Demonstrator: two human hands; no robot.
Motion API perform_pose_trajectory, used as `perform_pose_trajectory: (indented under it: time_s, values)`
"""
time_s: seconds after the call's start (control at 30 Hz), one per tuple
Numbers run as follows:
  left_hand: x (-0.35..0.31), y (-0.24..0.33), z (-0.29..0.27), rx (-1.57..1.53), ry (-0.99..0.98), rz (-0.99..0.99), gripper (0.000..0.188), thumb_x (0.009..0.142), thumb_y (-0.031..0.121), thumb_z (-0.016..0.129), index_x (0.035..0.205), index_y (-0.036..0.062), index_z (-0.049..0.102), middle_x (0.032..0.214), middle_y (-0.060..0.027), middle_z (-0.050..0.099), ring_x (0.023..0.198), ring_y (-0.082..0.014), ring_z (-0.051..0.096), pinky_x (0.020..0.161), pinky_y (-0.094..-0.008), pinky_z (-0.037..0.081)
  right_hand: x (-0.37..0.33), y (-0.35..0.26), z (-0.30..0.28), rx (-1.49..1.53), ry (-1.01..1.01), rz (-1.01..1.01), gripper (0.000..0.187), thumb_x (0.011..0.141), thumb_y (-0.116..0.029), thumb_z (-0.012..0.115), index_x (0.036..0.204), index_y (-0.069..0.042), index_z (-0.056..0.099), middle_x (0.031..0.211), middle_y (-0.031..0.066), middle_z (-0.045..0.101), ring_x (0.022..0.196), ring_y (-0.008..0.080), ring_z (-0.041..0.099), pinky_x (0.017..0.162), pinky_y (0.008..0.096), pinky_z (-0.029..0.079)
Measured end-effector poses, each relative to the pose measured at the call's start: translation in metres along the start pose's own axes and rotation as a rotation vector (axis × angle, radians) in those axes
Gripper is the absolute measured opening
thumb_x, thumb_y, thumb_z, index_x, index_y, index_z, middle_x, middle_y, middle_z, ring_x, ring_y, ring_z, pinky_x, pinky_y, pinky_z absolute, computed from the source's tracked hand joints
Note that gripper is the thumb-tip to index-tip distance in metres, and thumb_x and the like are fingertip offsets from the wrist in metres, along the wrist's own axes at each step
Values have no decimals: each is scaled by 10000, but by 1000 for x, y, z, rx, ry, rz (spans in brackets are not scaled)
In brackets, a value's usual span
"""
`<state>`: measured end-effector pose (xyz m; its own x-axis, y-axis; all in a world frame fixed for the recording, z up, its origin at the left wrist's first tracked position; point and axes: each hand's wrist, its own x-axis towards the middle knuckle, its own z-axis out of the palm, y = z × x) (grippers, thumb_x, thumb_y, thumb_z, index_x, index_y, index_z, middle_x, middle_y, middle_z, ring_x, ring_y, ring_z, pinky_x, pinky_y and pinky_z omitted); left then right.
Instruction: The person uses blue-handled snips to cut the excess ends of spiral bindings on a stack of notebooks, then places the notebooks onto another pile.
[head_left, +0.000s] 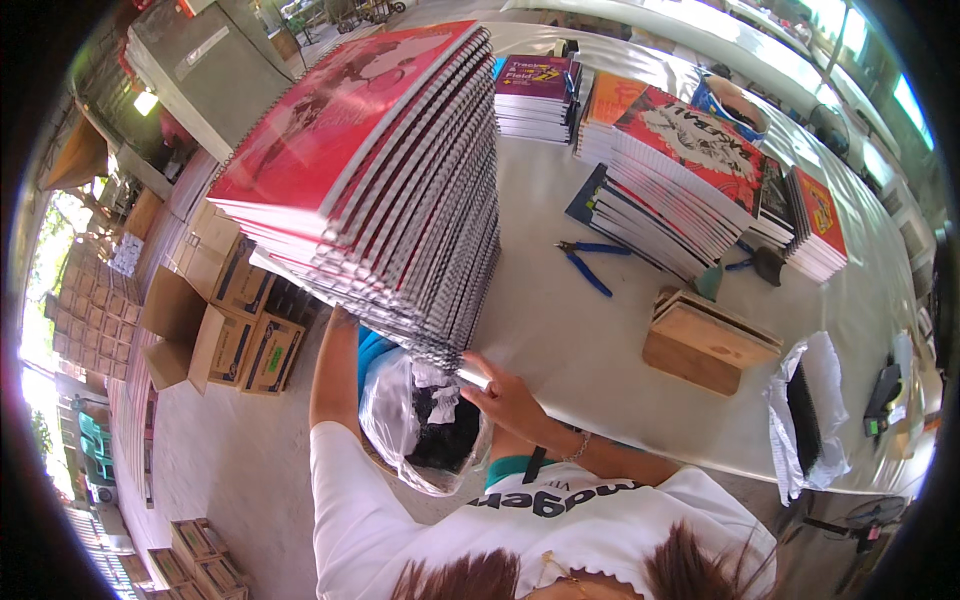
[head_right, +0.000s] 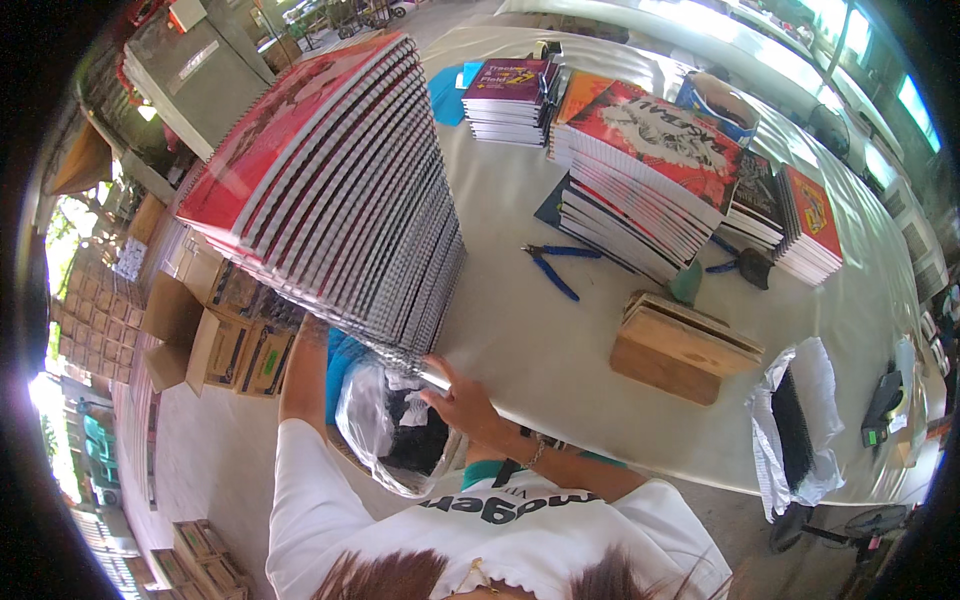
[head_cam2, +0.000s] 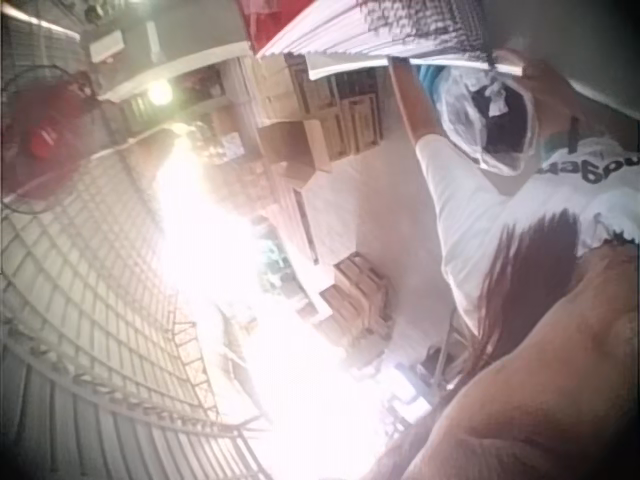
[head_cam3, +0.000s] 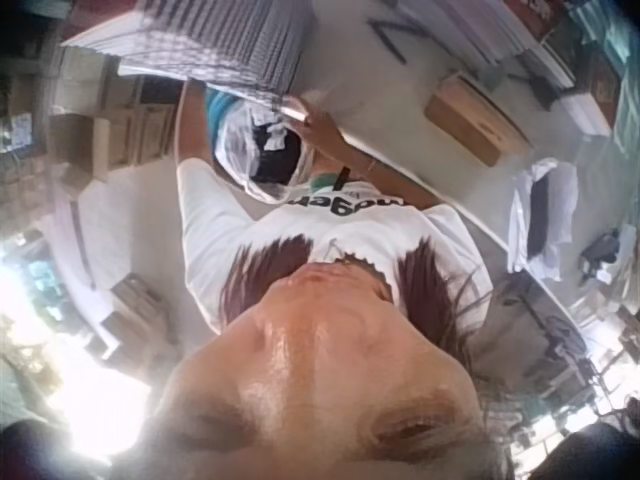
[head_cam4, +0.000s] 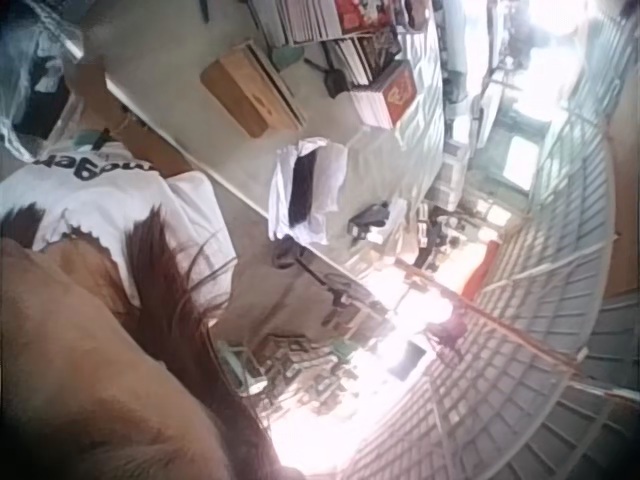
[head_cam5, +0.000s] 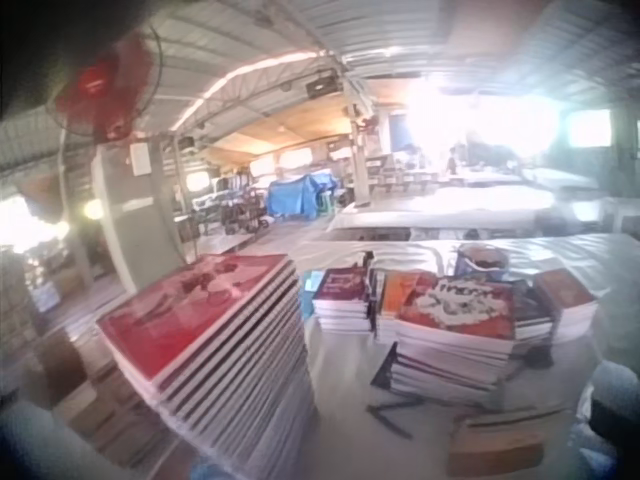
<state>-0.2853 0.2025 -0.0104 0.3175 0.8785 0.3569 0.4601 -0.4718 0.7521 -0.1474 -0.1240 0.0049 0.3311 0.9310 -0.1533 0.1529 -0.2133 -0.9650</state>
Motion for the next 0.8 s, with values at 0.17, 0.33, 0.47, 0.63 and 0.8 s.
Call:
perform_pose_trajectory:
  time_s: [0.17, 0.33, 0.47, 0.63, 0.8]
  values:
    - [-1, -1, 3, -36, -23, -17, 241, 903, 184, 598, 1093, 46, 651, 920, -68, 670, 772, -137, 619, 713, -317, 483, 8, 16, 23, 70, 44, -255, 611, 883, -222, 690, 1427, -113, 434, 580, 41, 472, 484, 70, 418, 474, 268, 376]
    - [7, 4, -2, -110, -33, -40, 263, 921, 197, 583, 1139, 58, 631, 970, -55, 662, 820, -131, 613, 747, -311, 478, 11, 7, 28, 71, -90, -168, 607, 902, -238, 678, 1436, -98, 425, 607, 4, 507, 518, 50, 418, 506, 244, 398]
    - [24, 14, 6, -269, -63, -59, 281, 936, 207, 571, 1175, 67, 616, 1010, -44, 656, 858, -127, 608, 774, -307, 474, 26, 10, -21, 252, -225, -130, 544, 906, -250, 657, 1381, -60, 472, 847, 96, 647, 703, 96, 575, 676, 276, 499]
    - [20, 29, -8, -509, -100, -151, 305, 954, 220, 556, 1221, 78, 597, 1060, -31, 648, 906, -121, 601, 809, -302, 469, 49, 8, -130, -919, 484, -211, 620, 864, -358, 673, 1363, -58, 457, 1461, 251, 351, 1309, 433, 361, 1058, 588, 267]
    - [5, 69, -28, -731, -147, -191, 329, 973, 232, 541, 1266, 89, 578, 1111, -18, 640, 953, -116, 595, 843, -296, 465, 64, 40, -178, -1166, 401, -17, 852, 798, -479, 706, 1458, -87, 337, 1503, 248, 246, 1329, 477, 282, 1049, 626, 266]
